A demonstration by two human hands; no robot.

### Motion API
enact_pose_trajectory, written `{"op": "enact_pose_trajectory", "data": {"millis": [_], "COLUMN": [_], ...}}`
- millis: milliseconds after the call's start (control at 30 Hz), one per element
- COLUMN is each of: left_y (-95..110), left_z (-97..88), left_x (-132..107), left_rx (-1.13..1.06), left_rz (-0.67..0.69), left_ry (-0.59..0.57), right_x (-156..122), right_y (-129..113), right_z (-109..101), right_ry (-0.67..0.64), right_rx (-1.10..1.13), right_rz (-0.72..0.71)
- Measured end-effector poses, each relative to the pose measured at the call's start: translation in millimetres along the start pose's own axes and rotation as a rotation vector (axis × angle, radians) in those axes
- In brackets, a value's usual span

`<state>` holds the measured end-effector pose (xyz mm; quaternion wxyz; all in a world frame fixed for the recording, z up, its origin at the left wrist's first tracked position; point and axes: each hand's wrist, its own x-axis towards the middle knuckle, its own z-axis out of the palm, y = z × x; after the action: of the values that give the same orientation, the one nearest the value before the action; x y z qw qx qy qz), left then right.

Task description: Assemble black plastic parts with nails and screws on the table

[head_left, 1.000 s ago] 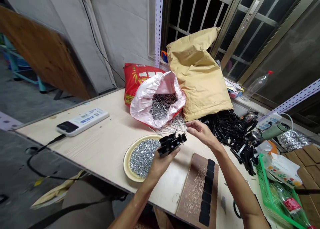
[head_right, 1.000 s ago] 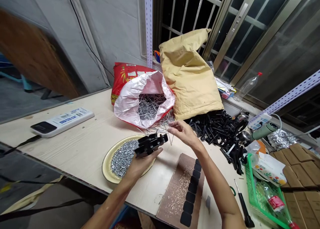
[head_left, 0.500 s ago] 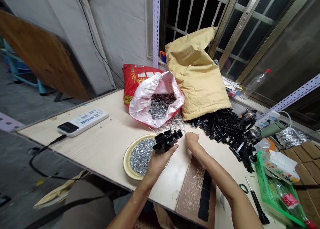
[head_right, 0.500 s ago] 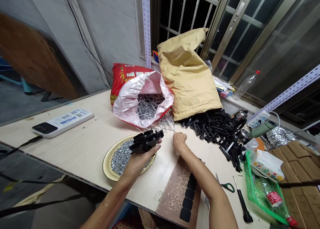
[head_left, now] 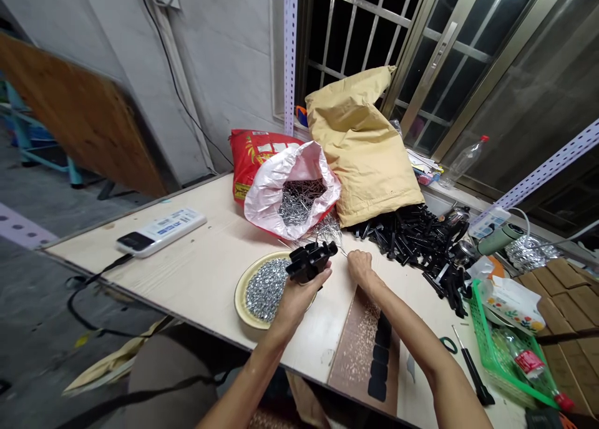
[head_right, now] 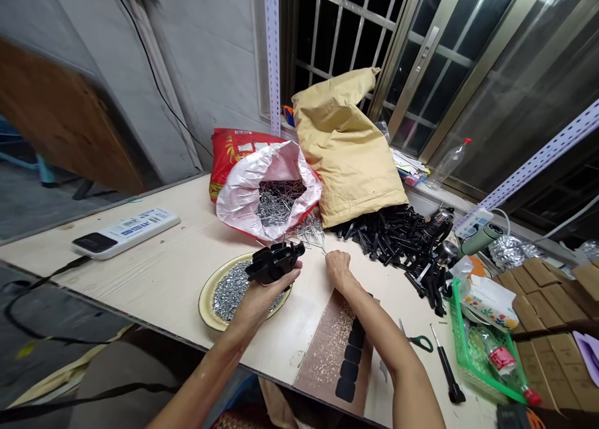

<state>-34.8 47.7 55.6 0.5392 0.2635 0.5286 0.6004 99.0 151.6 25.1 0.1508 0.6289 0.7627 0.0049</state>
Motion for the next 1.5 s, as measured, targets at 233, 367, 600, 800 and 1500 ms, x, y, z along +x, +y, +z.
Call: {"op": "enact_pose_trajectory", "data": {"millis": [233, 367, 600, 800, 1500], "left_y": [-5.9, -21.0, -29.8, -27.0, -20.3], "left_z": [-11.1, -12.4, -5.6, -7.6, -20.0], "left_x": [8.5, 23.6, 26.9, 25.8, 31.6], "left_rx": [0.078, 0.213, 0.405, 0.488, 0.16], "left_rz": [0.033, 0.144, 0.278, 0.286, 0.082], "left_ry": [0.015, 0.029, -0.03, -0.072, -0.019], "right_x": [-21.1, -50.7, -77.5, -78.6, 13.6], "right_y": [18.9, 45.1, 33.9, 16.4, 12.2], "right_z": [-32.9, -70.5, -98.6, -100.7, -26.3], "right_ry": [0.165, 0.601, 0.757, 0.612, 0.154], "right_rx": [0.093, 0.366, 0.177, 0.085, 0.227], "right_rz": [0.031, -0.369, -0.714, -0.829, 0.052]}}
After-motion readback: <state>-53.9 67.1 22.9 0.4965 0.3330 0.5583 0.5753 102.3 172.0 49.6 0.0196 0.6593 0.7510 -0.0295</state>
